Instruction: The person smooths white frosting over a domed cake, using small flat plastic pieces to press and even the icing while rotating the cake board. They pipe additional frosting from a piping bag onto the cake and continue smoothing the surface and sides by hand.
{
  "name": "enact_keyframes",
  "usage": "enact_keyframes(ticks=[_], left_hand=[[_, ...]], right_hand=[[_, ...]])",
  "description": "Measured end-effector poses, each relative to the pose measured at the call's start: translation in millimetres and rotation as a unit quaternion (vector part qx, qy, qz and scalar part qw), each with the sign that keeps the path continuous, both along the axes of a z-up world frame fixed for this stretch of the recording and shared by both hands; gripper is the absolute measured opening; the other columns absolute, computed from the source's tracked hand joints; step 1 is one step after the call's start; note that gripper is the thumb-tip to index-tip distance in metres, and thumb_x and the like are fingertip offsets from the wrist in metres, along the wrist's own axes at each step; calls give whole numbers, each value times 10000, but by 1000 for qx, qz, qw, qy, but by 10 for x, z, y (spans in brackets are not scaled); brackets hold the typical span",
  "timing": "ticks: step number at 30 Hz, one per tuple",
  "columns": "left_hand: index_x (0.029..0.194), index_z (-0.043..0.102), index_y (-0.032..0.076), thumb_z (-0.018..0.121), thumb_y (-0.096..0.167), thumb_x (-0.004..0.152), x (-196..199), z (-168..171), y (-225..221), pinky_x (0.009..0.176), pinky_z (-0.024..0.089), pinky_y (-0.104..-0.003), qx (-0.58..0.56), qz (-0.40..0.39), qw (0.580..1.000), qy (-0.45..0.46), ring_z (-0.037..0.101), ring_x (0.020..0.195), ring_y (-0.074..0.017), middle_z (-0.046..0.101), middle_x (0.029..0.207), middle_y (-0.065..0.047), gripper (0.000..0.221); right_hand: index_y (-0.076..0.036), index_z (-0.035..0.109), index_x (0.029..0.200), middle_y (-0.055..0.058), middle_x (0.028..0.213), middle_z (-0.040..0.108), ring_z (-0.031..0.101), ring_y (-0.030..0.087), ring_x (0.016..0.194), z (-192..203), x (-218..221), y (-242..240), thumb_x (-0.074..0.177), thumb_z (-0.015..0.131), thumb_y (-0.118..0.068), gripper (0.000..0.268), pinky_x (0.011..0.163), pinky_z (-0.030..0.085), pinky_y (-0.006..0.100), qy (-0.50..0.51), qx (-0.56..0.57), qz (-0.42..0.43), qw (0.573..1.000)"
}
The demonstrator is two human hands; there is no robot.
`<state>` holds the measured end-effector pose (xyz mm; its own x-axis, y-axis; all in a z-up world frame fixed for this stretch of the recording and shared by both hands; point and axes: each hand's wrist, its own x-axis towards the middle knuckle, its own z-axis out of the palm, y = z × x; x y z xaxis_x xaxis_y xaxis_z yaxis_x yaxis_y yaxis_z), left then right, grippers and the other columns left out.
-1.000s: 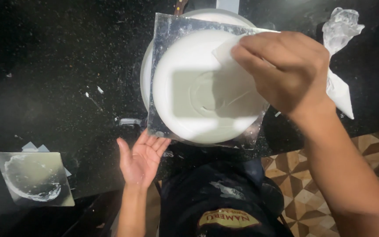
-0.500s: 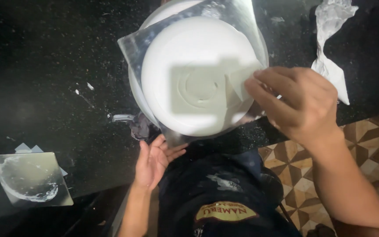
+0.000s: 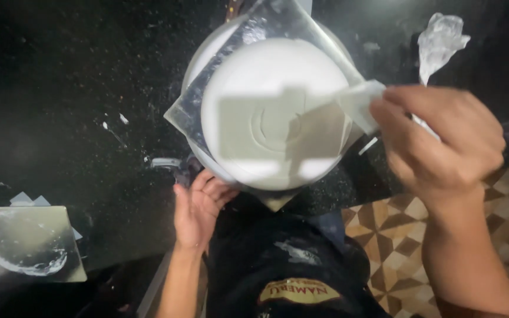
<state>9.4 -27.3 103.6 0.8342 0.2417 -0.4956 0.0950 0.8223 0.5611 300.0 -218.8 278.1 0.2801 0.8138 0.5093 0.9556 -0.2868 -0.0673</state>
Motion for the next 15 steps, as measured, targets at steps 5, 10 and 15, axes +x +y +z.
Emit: enact_keyframes(ticks=[5,10,15], left_hand=[[1536,388,-93,307,656,1059,91,59,143,1098,470,-445,84,57,995,24,600,1226,-320,625,1318,-220,891],[1579,375,-138,330,640,1088,46,-4,214,1026,454,-390,76,26,996,38,584,1178,-279,593,1367,-233,921],[1526,342,-141,379,673,1002,168,127,299,1086,474,-423,111,13,993,30,585,1279,-263,570,1422,-203,969]], right_hand=[[-43,775,1055,101,1019,741,715,232,856,-224,304,251,951,747,63,151,708,531,320,5,25,43,999],[-76,729,1129,69,1096,737,713,243,960,-371,398,347,933,697,99,264,813,531,336,10,8,66,998],[-83,738,1141,56,1129,739,712,226,957,-475,361,214,928,695,114,293,826,536,326,51,-15,44,998]])
